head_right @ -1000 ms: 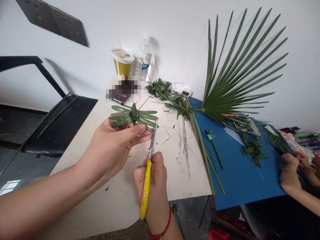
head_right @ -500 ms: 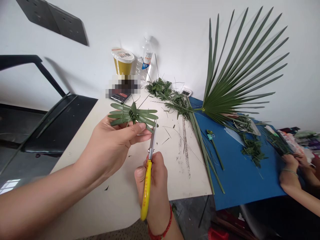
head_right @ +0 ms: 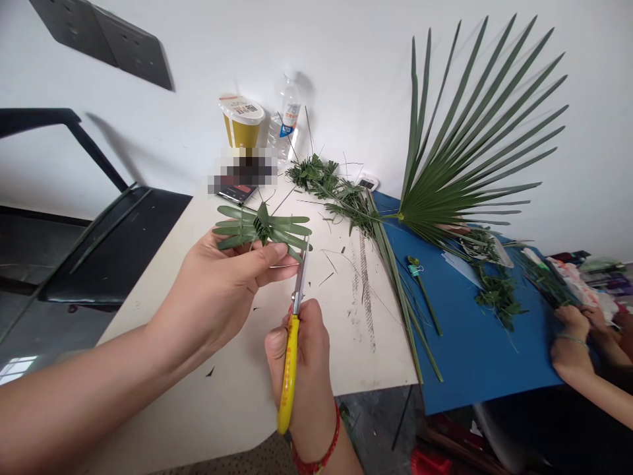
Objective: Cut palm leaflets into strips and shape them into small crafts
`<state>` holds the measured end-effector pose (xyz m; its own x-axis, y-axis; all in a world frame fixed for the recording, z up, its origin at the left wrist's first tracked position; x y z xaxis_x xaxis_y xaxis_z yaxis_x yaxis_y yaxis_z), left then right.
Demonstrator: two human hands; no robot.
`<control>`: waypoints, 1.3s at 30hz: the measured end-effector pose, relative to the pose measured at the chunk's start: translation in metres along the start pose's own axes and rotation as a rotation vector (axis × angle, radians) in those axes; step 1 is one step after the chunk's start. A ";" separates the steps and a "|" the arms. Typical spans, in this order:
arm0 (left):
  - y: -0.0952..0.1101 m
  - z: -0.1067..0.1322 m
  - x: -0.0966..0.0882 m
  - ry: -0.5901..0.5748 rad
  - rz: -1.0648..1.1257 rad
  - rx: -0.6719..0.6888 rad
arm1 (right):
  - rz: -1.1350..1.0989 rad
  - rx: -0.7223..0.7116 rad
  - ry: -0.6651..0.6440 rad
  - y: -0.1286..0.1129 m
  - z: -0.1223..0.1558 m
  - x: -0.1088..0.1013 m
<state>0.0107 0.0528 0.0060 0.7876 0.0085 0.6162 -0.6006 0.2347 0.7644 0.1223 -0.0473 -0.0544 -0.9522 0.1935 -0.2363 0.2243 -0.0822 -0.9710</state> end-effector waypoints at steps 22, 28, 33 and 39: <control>0.003 -0.001 0.000 0.002 0.013 0.015 | 0.088 -0.036 0.008 -0.006 -0.001 0.000; 0.002 -0.001 0.000 -0.002 0.007 0.015 | 0.074 -0.021 0.020 -0.004 0.000 0.000; -0.001 0.001 0.001 0.013 0.038 -0.009 | 0.065 -0.024 0.031 -0.006 -0.001 0.001; -0.003 0.001 0.000 0.035 0.041 -0.003 | 0.066 -0.052 0.045 -0.007 -0.002 0.001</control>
<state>0.0122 0.0508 0.0044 0.7667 0.0525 0.6398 -0.6321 0.2360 0.7381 0.1200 -0.0443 -0.0476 -0.9248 0.2333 -0.3005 0.2983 -0.0456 -0.9534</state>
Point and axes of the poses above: each hand's wrist, its own z-axis away from the middle knuckle, its own x-axis out of the palm, y = z × x, the point moved 6 cm from there along -z, towards the middle knuckle, and after that the axes turned 2 degrees about x, right-handed, at the moved point
